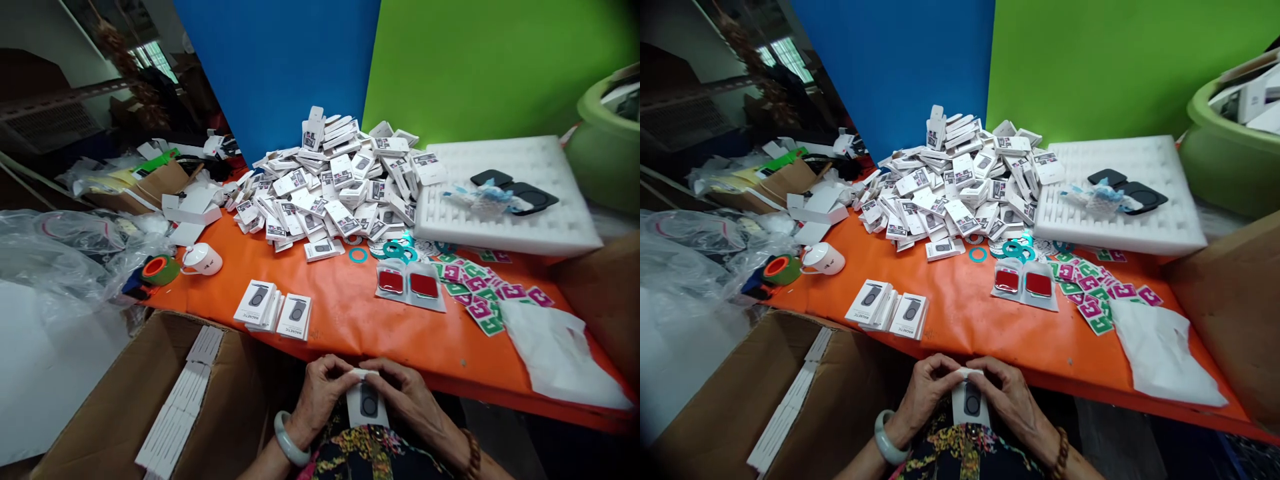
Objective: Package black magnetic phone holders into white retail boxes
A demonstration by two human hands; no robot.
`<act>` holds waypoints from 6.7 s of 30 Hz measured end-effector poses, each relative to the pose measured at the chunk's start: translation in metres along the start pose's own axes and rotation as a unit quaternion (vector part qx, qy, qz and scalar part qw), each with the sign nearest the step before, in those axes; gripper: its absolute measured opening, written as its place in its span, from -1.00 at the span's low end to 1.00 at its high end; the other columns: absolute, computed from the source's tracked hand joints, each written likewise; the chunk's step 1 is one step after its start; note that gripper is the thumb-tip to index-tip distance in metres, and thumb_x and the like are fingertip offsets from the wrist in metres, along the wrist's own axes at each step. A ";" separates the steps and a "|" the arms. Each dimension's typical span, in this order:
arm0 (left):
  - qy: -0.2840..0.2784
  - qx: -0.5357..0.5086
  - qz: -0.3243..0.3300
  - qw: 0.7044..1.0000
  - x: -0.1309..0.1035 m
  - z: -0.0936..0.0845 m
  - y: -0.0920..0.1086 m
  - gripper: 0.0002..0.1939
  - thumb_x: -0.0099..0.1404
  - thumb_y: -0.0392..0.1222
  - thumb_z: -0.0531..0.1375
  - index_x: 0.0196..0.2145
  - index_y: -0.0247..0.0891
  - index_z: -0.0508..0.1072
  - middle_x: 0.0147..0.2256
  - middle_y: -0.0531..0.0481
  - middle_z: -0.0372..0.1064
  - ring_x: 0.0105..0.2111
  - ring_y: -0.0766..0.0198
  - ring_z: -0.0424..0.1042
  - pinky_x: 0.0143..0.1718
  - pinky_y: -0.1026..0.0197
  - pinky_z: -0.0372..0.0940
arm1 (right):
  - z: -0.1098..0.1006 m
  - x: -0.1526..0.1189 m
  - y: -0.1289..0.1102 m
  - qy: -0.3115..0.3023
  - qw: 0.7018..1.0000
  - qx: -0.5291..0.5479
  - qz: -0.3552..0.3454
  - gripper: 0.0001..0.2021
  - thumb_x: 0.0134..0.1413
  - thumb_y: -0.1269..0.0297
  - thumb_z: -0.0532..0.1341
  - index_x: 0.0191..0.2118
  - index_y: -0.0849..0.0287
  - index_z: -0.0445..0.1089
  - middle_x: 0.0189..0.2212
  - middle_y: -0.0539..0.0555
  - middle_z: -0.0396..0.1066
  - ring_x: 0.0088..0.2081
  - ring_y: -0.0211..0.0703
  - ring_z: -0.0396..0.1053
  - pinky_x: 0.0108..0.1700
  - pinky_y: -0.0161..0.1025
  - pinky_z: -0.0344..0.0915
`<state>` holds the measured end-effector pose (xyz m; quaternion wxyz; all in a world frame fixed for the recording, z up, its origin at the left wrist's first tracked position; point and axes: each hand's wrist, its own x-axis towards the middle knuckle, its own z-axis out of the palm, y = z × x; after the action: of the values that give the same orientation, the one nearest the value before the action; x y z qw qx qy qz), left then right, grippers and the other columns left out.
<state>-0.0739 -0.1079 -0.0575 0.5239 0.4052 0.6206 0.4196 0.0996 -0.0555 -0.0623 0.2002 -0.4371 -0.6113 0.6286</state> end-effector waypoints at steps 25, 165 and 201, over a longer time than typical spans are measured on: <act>0.266 0.302 0.125 0.907 0.051 -0.051 0.021 -0.46 0.10 -0.27 0.13 0.08 -0.17 0.30 0.23 -0.20 -0.05 0.18 -0.13 0.01 0.16 -0.11 -0.07 | -0.006 0.216 -0.085 0.187 0.975 -0.072 -0.094 -0.54 -0.06 0.12 0.12 -0.02 0.21 0.17 -0.06 0.22 0.24 -0.35 -0.18 0.33 -0.36 -0.24 0.29; -0.327 -0.352 -0.130 0.867 0.030 0.042 0.006 -0.46 -0.18 -0.04 0.41 -0.27 -0.38 0.39 -0.43 -0.09 0.39 -0.46 0.28 0.36 -0.42 0.28 0.21 | -0.077 0.038 -0.094 -0.073 0.964 -0.209 -0.149 -0.79 0.04 0.31 0.15 -0.14 0.10 0.25 -0.35 -0.02 0.37 -0.36 -0.23 0.30 -0.33 -0.31 0.25; -0.054 -0.138 0.008 0.989 0.019 0.017 -0.003 -0.77 0.11 -0.15 0.25 -0.28 -0.32 0.47 -0.39 -0.02 0.40 -0.38 0.31 0.32 -0.32 0.30 0.20 | -0.030 -0.003 -0.010 0.193 0.971 -0.036 -0.140 -0.80 0.00 0.17 0.22 -0.25 0.10 0.30 -0.23 0.11 0.32 -0.16 -0.06 0.33 -0.12 -0.15 0.32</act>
<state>-0.0600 -0.0897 -0.0675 0.6040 0.3560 0.5249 0.4826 0.1222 -0.0379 -0.0478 0.3846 -0.4673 -0.6380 0.4761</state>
